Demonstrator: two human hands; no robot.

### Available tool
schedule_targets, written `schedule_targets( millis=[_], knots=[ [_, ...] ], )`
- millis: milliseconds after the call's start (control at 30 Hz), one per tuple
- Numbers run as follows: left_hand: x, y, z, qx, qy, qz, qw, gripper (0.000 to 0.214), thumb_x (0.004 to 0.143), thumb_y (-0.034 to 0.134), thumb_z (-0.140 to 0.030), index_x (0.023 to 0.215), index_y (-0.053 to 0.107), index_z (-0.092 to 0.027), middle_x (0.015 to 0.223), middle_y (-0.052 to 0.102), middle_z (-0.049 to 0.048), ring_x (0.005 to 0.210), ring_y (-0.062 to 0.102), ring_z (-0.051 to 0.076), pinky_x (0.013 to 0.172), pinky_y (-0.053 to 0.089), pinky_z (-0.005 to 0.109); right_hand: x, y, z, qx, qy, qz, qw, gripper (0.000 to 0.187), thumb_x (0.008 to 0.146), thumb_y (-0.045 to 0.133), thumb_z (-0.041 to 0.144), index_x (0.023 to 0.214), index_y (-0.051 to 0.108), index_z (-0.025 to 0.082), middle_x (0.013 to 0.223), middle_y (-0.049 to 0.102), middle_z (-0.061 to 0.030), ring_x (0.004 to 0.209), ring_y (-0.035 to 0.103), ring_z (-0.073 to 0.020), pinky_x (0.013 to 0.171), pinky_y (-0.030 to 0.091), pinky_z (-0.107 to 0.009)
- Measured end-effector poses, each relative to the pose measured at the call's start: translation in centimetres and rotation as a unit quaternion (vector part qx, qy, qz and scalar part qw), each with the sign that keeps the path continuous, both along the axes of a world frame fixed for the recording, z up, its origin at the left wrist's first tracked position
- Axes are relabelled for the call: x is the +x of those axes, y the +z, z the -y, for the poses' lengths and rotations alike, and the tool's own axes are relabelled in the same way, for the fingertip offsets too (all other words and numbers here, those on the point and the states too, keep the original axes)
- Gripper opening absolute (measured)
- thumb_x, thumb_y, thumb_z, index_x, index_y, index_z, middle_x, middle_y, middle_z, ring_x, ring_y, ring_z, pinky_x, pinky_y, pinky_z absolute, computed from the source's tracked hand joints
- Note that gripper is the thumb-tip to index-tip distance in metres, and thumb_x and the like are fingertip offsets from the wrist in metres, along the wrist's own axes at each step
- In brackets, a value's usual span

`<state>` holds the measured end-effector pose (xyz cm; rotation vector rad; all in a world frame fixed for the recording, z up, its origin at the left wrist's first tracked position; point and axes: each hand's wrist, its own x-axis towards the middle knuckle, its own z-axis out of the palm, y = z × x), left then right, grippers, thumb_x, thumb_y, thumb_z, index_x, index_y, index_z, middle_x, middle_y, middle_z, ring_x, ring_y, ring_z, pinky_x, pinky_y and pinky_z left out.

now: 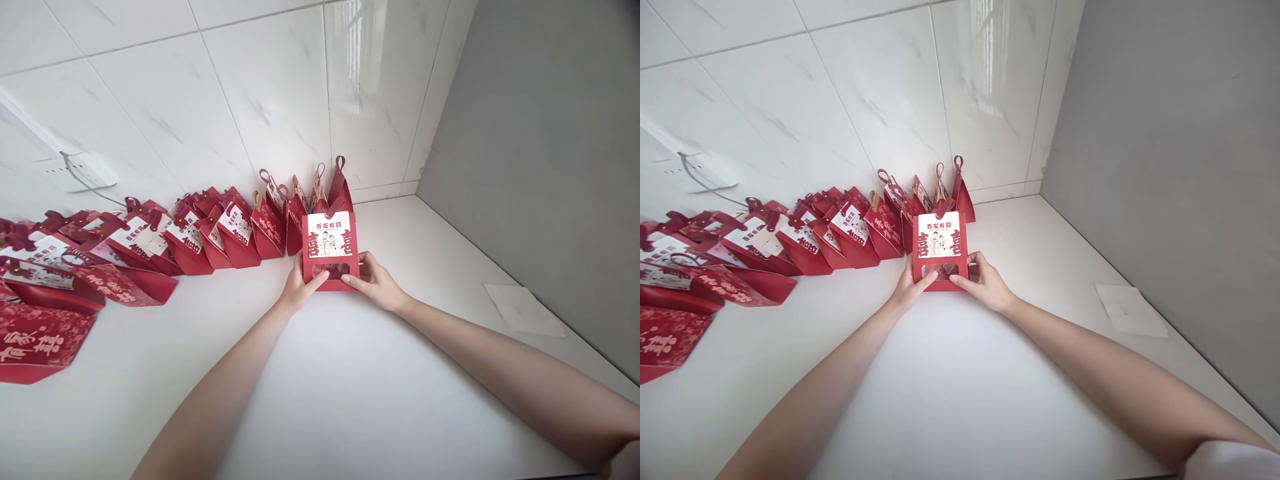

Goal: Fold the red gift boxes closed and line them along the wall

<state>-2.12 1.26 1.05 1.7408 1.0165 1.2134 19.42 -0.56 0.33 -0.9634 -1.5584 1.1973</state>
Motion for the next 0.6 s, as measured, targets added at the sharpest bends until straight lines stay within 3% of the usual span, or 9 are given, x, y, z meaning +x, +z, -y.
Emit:
schedule_targets(
  millis=[333, 467, 600],
  knots=[
    [0.23, 0.53, 0.56, 0.046, 0.039, -0.034, 0.998, 0.069, 0.078, 0.073, -0.039, 0.137, 0.041, -0.022, 0.138, 0.054, 0.0116, 0.127, 0.052, 0.029, 0.107, 0.041, 0.043, -0.07, 0.15, 0.17, 0.035, -0.016, -0.007, 0.999, 0.040, 0.081, 0.070, 0.048, 0.103, 0.047, 0.024, 0.112, 0.067, -0.0091, 0.102, 0.067, -0.0249, 0.085, 0.059, -0.045],
    [-0.06, 0.25, 0.19, 0.019, 0.051, 0.006, 0.999, 0.054, 0.080, 0.070, -0.042, 0.126, 0.050, -0.021, 0.130, 0.059, 0.0101, 0.124, 0.054, 0.029, 0.105, 0.041, 0.041, -0.25, 0.06, 0.32, 0.087, -0.027, -0.001, 0.996, 0.039, 0.083, 0.068, 0.049, 0.105, 0.049, 0.023, 0.118, 0.063, -0.0098, 0.108, 0.064, -0.0251, 0.088, 0.059, -0.046],
    [-0.46, -0.05, -0.31, -0.010, 0.036, 0.055, 0.998, 0.040, 0.084, 0.064, -0.045, 0.116, 0.058, -0.021, 0.125, 0.062, 0.0077, 0.125, 0.053, 0.029, 0.104, 0.041, 0.039, -0.23, -0.01, 0.37, 0.079, 0.002, 0.013, 0.997, 0.036, 0.087, 0.063, 0.050, 0.107, 0.049, 0.024, 0.117, 0.064, -0.0088, 0.103, 0.067, -0.0242, 0.089, 0.058, -0.046]
  ],
)
